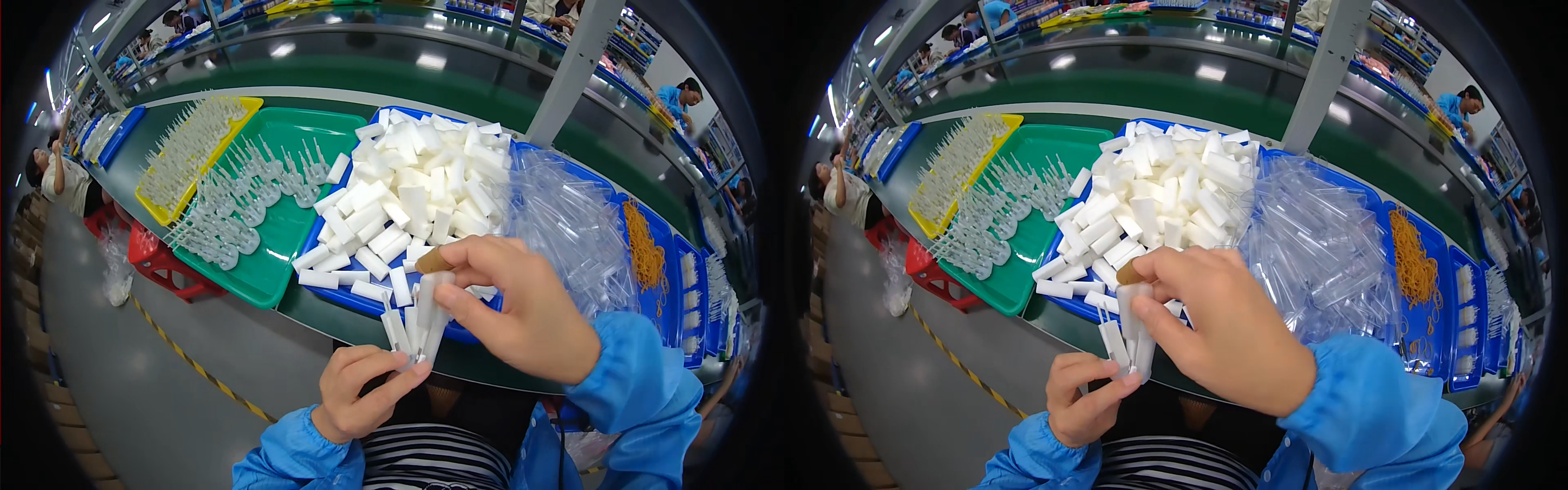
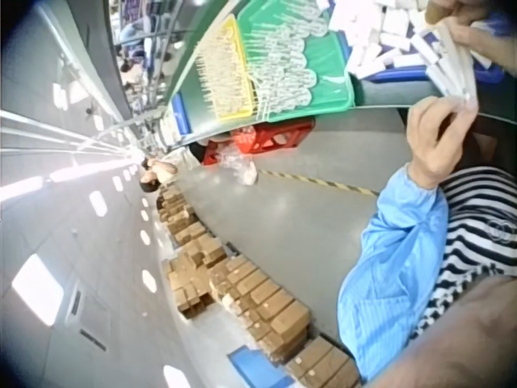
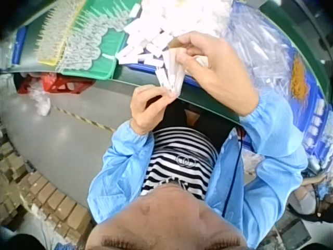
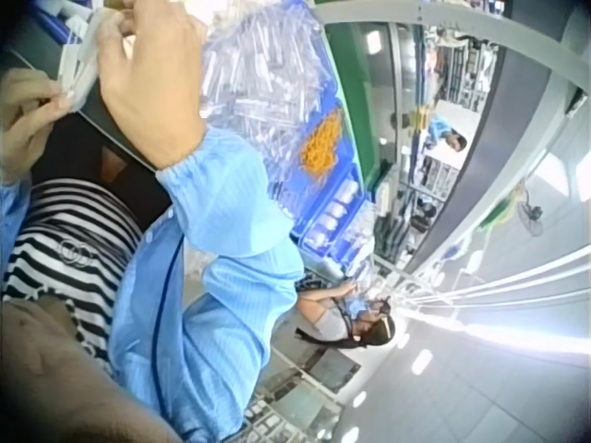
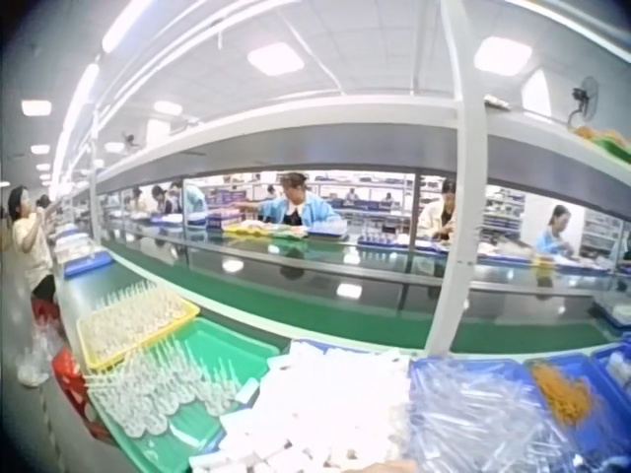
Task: The person assembles small white plastic components by inserting clear plastic tubes into them and securing them with rubber bands. The person uses tweezers to handle the tubes and places the finished assemblies into a blue tray.
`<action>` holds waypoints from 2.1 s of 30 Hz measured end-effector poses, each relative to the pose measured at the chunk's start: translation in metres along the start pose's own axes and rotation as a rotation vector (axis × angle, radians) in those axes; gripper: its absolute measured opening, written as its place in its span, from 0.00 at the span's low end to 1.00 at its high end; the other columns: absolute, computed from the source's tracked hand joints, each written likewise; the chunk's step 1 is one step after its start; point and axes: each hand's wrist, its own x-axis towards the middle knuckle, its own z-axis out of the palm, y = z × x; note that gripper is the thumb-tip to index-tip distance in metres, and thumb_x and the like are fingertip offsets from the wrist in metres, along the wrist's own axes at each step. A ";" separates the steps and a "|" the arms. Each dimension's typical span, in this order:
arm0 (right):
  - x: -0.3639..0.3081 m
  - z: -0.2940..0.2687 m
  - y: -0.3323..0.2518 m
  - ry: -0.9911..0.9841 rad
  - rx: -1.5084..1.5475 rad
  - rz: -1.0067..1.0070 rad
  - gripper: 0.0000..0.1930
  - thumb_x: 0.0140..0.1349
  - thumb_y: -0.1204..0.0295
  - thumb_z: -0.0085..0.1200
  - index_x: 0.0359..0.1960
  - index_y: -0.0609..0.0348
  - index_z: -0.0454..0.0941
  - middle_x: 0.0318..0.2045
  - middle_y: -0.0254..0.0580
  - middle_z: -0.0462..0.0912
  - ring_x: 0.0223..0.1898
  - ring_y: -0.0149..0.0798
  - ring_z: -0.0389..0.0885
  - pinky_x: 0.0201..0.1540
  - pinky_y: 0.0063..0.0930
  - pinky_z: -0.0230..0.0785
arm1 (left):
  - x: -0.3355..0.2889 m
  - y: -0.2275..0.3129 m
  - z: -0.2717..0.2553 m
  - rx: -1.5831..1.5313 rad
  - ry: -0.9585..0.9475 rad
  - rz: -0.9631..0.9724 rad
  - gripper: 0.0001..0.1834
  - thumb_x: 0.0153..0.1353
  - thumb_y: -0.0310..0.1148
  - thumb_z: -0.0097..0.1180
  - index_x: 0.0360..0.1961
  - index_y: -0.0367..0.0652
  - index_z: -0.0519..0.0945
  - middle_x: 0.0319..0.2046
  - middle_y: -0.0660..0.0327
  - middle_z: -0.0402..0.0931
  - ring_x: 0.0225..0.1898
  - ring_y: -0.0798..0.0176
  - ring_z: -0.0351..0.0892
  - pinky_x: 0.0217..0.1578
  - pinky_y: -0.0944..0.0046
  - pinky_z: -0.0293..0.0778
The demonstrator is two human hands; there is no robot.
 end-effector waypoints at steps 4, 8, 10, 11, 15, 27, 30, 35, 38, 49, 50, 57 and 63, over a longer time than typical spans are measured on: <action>-0.005 -0.007 -0.014 -0.114 0.314 0.318 0.12 0.62 0.77 0.56 0.47 0.66 0.79 0.37 0.42 0.85 0.40 0.37 0.83 0.51 0.30 0.71 | 0.005 0.003 -0.002 -0.010 -0.068 0.057 0.24 0.39 0.17 0.72 0.40 0.52 0.87 0.42 0.62 0.74 0.36 0.59 0.75 0.32 0.65 0.74; -0.014 -0.003 -0.007 0.046 -0.126 -0.049 0.12 0.61 0.78 0.56 0.47 0.64 0.80 0.37 0.44 0.85 0.39 0.41 0.83 0.52 0.34 0.67 | 0.007 0.006 -0.001 -0.004 -0.061 0.053 0.23 0.39 0.17 0.72 0.39 0.53 0.88 0.42 0.62 0.74 0.36 0.59 0.75 0.31 0.66 0.74; -0.019 -0.001 -0.010 0.040 0.076 0.081 0.12 0.60 0.78 0.56 0.46 0.63 0.80 0.37 0.44 0.85 0.40 0.41 0.82 0.52 0.37 0.65 | 0.008 0.007 0.000 -0.006 -0.055 0.054 0.23 0.39 0.17 0.72 0.39 0.52 0.88 0.42 0.63 0.74 0.36 0.59 0.75 0.31 0.66 0.74; -0.020 -0.002 -0.010 0.055 -0.005 0.029 0.12 0.60 0.78 0.56 0.46 0.63 0.80 0.37 0.43 0.85 0.40 0.41 0.81 0.52 0.37 0.65 | 0.010 0.008 0.001 -0.006 -0.048 0.060 0.23 0.39 0.17 0.72 0.39 0.52 0.88 0.42 0.63 0.74 0.36 0.60 0.75 0.31 0.66 0.74; -0.022 -0.003 -0.001 0.069 -0.060 0.032 0.11 0.60 0.78 0.56 0.45 0.61 0.80 0.36 0.40 0.84 0.39 0.41 0.80 0.52 0.38 0.63 | 0.012 0.008 0.008 -0.041 -0.032 0.086 0.24 0.40 0.19 0.68 0.42 0.50 0.89 0.39 0.65 0.76 0.36 0.63 0.77 0.32 0.68 0.74; -0.028 0.007 -0.018 0.026 -0.316 -0.264 0.15 0.51 0.83 0.58 0.42 0.58 0.80 0.38 0.39 0.84 0.40 0.41 0.81 0.59 0.51 0.61 | 0.010 0.008 0.009 -0.282 0.158 -0.021 0.26 0.48 0.17 0.70 0.49 0.40 0.76 0.43 0.55 0.80 0.41 0.52 0.82 0.40 0.58 0.79; -0.031 0.014 -0.012 -0.008 -0.325 -0.338 0.17 0.52 0.83 0.58 0.46 0.58 0.80 0.39 0.37 0.85 0.41 0.41 0.81 0.60 0.50 0.61 | 0.002 0.005 0.013 -0.262 0.156 -0.029 0.25 0.48 0.17 0.70 0.48 0.40 0.76 0.43 0.55 0.79 0.41 0.52 0.82 0.40 0.58 0.79; -0.032 0.011 -0.027 0.060 -0.183 -0.394 0.16 0.52 0.84 0.60 0.44 0.63 0.80 0.39 0.46 0.83 0.43 0.51 0.80 0.56 0.46 0.65 | -0.005 0.002 0.014 -0.201 0.150 -0.011 0.26 0.48 0.20 0.72 0.48 0.41 0.76 0.46 0.54 0.79 0.43 0.52 0.82 0.41 0.58 0.80; -0.035 0.011 -0.030 0.122 -0.105 -0.263 0.16 0.52 0.83 0.60 0.44 0.61 0.80 0.38 0.42 0.83 0.42 0.47 0.80 0.55 0.45 0.66 | 0.005 0.001 0.012 -0.268 0.194 -0.050 0.27 0.47 0.22 0.73 0.49 0.42 0.77 0.47 0.54 0.79 0.45 0.52 0.82 0.42 0.58 0.80; -0.005 -0.016 -0.002 -0.018 -0.332 -0.212 0.17 0.56 0.76 0.61 0.49 0.57 0.79 0.50 0.43 0.80 0.52 0.48 0.75 0.54 0.39 0.64 | 0.002 -0.012 0.012 -0.158 0.125 -0.060 0.21 0.41 0.16 0.70 0.39 0.46 0.83 0.37 0.61 0.80 0.33 0.59 0.80 0.33 0.62 0.74; 0.006 -0.021 0.007 0.003 -0.410 -0.208 0.16 0.56 0.75 0.61 0.48 0.56 0.79 0.47 0.43 0.80 0.50 0.48 0.75 0.51 0.40 0.64 | -0.001 -0.016 0.010 -0.105 0.108 -0.066 0.22 0.40 0.16 0.70 0.39 0.46 0.83 0.37 0.62 0.80 0.33 0.59 0.79 0.33 0.62 0.73; 0.055 -0.018 0.034 -0.070 -0.818 -0.092 0.13 0.53 0.64 0.65 0.35 0.56 0.80 0.30 0.40 0.81 0.38 0.44 0.77 0.43 0.40 0.63 | 0.009 -0.025 0.010 -0.040 0.092 -0.043 0.22 0.39 0.17 0.70 0.39 0.46 0.84 0.36 0.63 0.80 0.33 0.60 0.79 0.34 0.61 0.72; 0.063 0.000 0.045 -0.112 -0.880 -0.061 0.11 0.51 0.63 0.66 0.31 0.55 0.79 0.29 0.40 0.83 0.39 0.43 0.79 0.44 0.41 0.62 | 0.007 -0.029 0.011 -0.043 0.080 -0.063 0.24 0.40 0.18 0.70 0.42 0.46 0.84 0.36 0.64 0.80 0.35 0.60 0.79 0.33 0.62 0.72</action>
